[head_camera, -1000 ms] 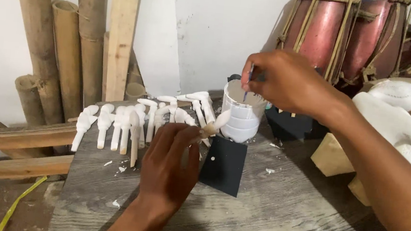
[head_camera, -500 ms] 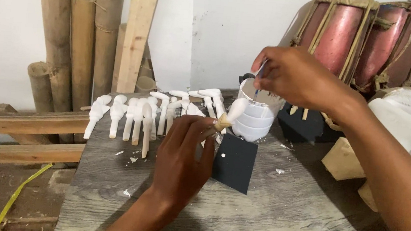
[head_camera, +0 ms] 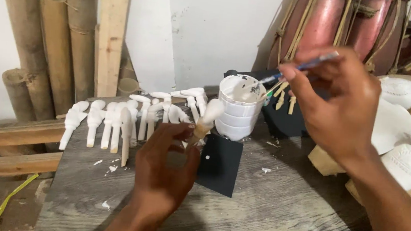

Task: Painting small figurine components using a brush and white paint

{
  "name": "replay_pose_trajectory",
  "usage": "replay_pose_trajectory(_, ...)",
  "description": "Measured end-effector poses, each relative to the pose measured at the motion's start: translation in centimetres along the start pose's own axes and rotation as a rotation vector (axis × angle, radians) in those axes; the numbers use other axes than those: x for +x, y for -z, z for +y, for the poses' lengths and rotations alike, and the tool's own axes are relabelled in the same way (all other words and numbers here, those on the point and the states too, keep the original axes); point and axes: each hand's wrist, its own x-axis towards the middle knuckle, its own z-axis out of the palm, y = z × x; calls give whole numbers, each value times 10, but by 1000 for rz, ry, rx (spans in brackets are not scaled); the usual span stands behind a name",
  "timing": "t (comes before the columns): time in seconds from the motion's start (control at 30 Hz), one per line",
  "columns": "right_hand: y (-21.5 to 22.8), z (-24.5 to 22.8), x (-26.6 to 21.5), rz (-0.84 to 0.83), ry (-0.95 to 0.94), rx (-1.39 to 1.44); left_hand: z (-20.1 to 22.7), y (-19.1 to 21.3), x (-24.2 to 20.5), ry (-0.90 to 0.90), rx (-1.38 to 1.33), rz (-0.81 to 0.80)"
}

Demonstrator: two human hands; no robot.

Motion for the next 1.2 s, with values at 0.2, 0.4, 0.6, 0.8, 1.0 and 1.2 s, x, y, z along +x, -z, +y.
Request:
replay_pose_trajectory(0.2, -13, -12, -25, 167, -96, 145, 9, -7, 3, 772, -278, -70)
replay_pose_trajectory(0.4, -25, -7, -39, 278, -84, 260, -3, -9, 6, 992, -539, -47)
replay_pose_trajectory(0.6, -21, -1, -56, 306, 129, 256, -2, -12, 7, 1053, -616, -142)
replay_pose_trajectory(0.8, -22, -19, -64, 179, 173, 252, 2, -10, 7, 993, -515, -229)
replay_pose_trajectory(1.0, -28, -15, -72, 189, 123, 230, 3, -10, 7, 981, -474, -195)
replay_pose_trajectory(1.2, -21, -13, -73, 79, 141, 193, 9, -4, 8, 828, -321, -302)
